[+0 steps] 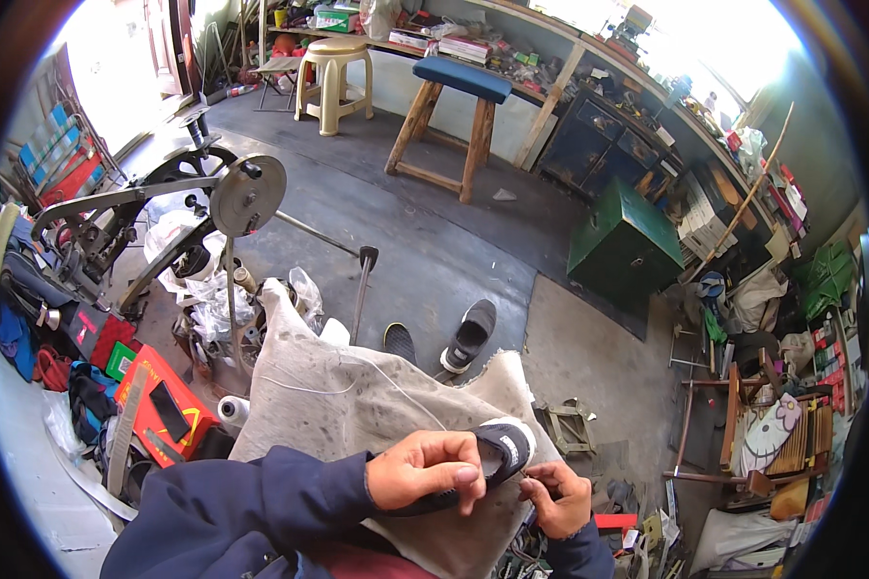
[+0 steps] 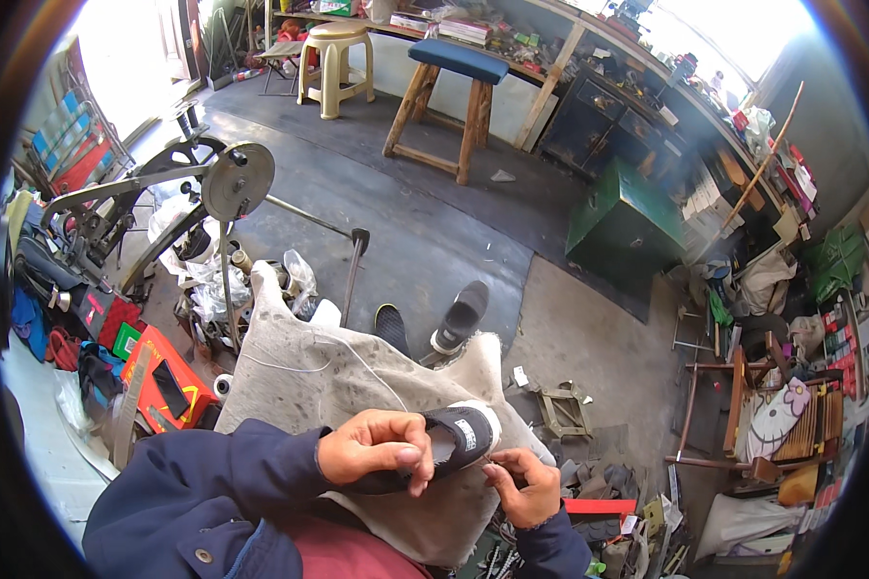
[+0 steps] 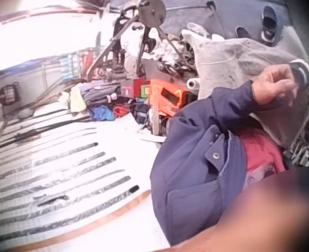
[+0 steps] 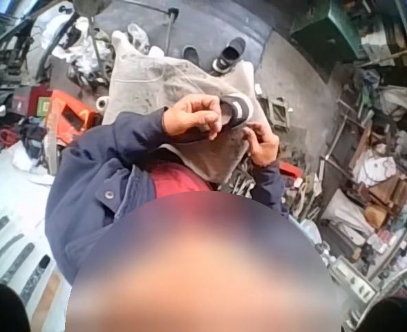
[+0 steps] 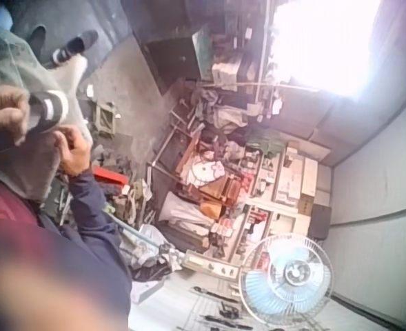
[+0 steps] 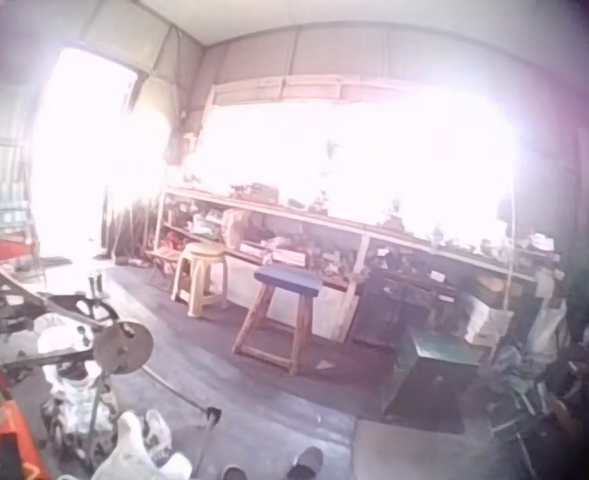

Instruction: The person hand-sews a black slip-on shoe using a needle and white thread. They repeatedly insert the needle through the shoe's upper and pull the thread tight, working along the seam while holding the shoe steady.

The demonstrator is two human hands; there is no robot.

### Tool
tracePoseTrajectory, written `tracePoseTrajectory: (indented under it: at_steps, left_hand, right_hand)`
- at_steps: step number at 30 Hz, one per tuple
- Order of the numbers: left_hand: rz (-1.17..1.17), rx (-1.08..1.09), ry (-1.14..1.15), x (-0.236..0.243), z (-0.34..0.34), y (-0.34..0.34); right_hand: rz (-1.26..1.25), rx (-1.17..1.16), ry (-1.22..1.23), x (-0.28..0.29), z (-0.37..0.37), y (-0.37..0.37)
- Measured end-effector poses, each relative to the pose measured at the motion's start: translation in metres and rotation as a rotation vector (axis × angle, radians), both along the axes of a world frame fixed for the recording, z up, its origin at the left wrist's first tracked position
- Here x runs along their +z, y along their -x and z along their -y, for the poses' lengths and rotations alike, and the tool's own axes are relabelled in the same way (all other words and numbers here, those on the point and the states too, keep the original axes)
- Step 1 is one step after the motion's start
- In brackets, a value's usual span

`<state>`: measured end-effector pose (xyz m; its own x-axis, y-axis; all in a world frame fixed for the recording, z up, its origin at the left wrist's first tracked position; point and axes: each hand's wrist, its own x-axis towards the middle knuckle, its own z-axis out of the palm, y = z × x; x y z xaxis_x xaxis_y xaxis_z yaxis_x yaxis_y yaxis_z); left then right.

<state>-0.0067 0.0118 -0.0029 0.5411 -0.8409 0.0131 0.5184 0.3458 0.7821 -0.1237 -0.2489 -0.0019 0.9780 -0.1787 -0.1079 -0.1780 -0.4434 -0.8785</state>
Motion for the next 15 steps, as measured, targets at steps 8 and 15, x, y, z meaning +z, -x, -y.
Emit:
tracePoseTrajectory:
  at_steps: [8, 15]
  left_hand:
    - [1.061, 0.486, -0.45, -0.021, 0.03, 0.011]
    - [0.904, 0.397, -0.38, -0.034, 0.054, 0.006]
  right_hand:
    - [0.068, 0.05, 0.161, 0.01, -0.001, -0.006]
    - [0.067, 0.08, 0.392, 0.028, -0.015, -0.013]
